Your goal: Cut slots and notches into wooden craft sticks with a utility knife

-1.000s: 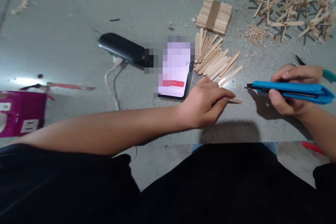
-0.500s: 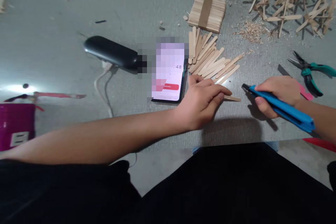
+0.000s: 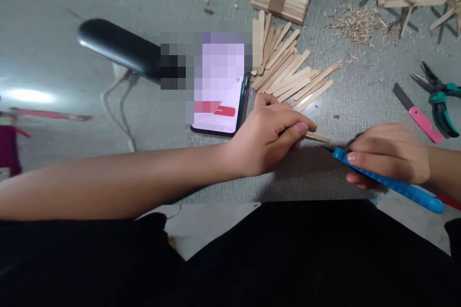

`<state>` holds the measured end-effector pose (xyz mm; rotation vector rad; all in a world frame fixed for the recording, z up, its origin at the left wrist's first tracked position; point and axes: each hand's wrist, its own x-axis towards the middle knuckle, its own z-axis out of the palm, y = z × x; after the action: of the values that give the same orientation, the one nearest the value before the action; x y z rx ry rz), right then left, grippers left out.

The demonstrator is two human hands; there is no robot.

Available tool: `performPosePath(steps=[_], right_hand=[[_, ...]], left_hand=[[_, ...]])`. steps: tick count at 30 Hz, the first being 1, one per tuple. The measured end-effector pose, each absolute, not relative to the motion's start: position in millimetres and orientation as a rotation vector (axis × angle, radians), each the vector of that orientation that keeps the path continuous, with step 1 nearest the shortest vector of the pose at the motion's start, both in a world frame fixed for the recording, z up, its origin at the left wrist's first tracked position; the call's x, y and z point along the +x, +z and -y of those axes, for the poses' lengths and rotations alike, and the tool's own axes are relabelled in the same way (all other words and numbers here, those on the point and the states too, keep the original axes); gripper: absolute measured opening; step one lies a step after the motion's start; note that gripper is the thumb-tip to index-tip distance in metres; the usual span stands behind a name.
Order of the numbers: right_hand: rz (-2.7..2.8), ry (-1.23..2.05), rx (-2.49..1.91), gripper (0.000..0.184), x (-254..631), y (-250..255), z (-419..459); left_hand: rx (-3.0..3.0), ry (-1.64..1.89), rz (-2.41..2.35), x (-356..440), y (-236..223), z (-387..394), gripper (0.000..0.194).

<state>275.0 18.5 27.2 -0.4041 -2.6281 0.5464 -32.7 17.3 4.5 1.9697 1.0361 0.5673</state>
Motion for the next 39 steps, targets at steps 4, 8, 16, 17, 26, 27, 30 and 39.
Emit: performPosePath(steps=[4,8,16,17,26,27,30,39], right_hand=[[2.550,0.437,-0.200,0.027,269.7,20.2,-25.6],[2.564,0.354,-0.269,0.029,269.0,10.5,-21.2],[2.619,0.331,-0.297,0.032,269.9,11.1,-21.0],[2.619,0.333,-0.289,0.033,269.8,11.7,-20.9],[2.615,0.326,-0.267,0.033,270.2,10.0,-20.8],[2.616,0.327,-0.263,0.034,270.5,9.8,-20.9],[2.625,0.349,-0.283,0.036,271.6,9.9,-21.1],[2.638,0.381,-0.271,0.037,273.5,9.5,-22.2]], left_hand=[[1.983,0.556,-1.067,-32.1,3.7,-17.5,0.036],[1.989,0.561,-1.078,-32.0,3.6,-17.2,0.035],[2.022,0.575,-1.064,-32.6,2.7,-16.7,0.036],[2.025,0.578,-1.060,-32.4,2.2,-16.6,0.036],[2.017,0.573,-1.074,-30.6,3.2,-16.7,0.036],[2.016,0.571,-1.074,-30.6,3.2,-16.9,0.035],[2.015,0.564,-1.067,-30.5,0.9,-17.3,0.035],[2.022,0.575,-1.061,-30.6,-0.4,-18.0,0.036]])
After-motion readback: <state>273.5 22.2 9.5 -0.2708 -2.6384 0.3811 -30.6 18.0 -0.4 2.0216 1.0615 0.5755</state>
